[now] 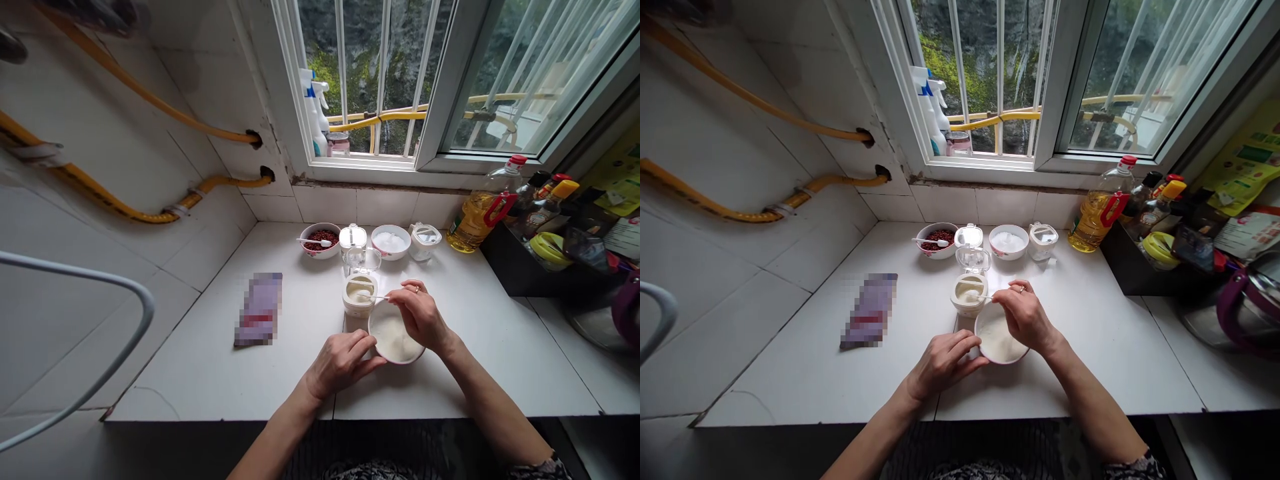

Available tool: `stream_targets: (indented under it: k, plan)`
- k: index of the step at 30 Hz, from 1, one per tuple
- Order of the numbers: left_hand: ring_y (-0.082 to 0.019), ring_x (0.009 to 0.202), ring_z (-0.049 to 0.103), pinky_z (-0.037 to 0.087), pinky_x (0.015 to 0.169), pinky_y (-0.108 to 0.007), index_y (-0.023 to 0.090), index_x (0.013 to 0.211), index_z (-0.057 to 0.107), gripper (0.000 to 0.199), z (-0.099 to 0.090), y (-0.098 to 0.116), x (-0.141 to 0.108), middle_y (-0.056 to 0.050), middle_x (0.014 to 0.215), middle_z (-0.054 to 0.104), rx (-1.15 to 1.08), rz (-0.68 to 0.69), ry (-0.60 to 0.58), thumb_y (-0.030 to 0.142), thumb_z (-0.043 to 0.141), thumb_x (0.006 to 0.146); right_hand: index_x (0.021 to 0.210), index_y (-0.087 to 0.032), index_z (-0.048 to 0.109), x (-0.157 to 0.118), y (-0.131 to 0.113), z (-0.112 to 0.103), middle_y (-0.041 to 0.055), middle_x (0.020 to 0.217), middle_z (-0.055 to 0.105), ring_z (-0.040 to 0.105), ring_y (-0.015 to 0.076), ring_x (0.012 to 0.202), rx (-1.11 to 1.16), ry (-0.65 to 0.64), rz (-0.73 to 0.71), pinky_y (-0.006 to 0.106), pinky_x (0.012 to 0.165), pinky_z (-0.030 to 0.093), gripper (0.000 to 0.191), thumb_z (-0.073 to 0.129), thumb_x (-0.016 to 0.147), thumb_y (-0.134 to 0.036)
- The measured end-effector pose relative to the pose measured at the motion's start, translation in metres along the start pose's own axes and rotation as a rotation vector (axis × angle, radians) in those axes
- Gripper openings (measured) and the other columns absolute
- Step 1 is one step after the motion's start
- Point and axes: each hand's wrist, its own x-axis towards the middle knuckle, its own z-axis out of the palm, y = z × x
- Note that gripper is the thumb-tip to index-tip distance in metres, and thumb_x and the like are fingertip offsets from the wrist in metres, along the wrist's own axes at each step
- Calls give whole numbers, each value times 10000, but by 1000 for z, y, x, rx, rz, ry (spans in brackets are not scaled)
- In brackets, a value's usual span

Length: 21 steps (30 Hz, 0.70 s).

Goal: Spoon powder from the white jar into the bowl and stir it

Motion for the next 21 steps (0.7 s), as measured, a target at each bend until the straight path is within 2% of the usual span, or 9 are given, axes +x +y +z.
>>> stream_targets:
  k: [2,5,7,10,13,15,18,21]
  plan:
    - [-116,547,593,476,506,-218,151,943,556,240,0,0,0,-30,720,639,-4,2,3,381,502,987,960,-230,610,-1,-1,-3,33,834,719,635,174,688,14,75,12,422,850,495,208,487,893,-75]
    - [-117,553,596,481,509,-218,149,946,561,231,0,0,-1,-33,721,642,-9,4,4,375,523,977,924,-222,600,-4,0,-11,23,774,669,633,179,677,146,224,206,349,692,517,156,503,879,-108]
    - [-114,559,598,481,513,-215,150,951,561,229,0,-1,-1,-33,723,646,-9,5,4,375,524,977,840,-214,585,-4,1,-17,-1,698,619,596,157,591,207,253,312,301,591,486,145,492,842,-103]
    - [-110,555,595,477,512,-214,150,961,555,239,0,0,-1,-30,719,647,-3,9,3,381,499,989,705,-207,561,-2,3,-22,-24,604,558,518,133,531,156,106,316,277,563,437,166,473,750,-74]
    - [-110,546,595,478,510,-216,149,964,555,238,0,0,-1,-27,708,645,13,13,-3,376,488,996,641,-206,549,1,2,-19,-14,586,558,494,139,571,88,-107,250,274,597,425,177,462,688,-59]
    - [-114,554,609,480,507,-217,150,964,556,231,0,0,0,-28,706,647,21,22,4,369,492,995,628,-208,545,2,0,-13,-5,586,567,502,150,614,97,-202,238,272,619,429,183,453,674,-57]
    - [-119,557,616,475,498,-220,148,964,552,227,0,0,0,-29,705,649,27,34,19,364,488,998,611,-207,544,1,-2,-8,5,594,579,517,157,647,169,-239,312,263,603,421,172,446,663,-76]
    - [-114,554,614,474,502,-218,151,962,551,228,1,0,0,-26,706,650,25,35,17,365,481,1002,602,-201,544,1,-1,-9,-15,539,540,489,132,553,282,-186,488,250,533,392,148,442,652,-106]
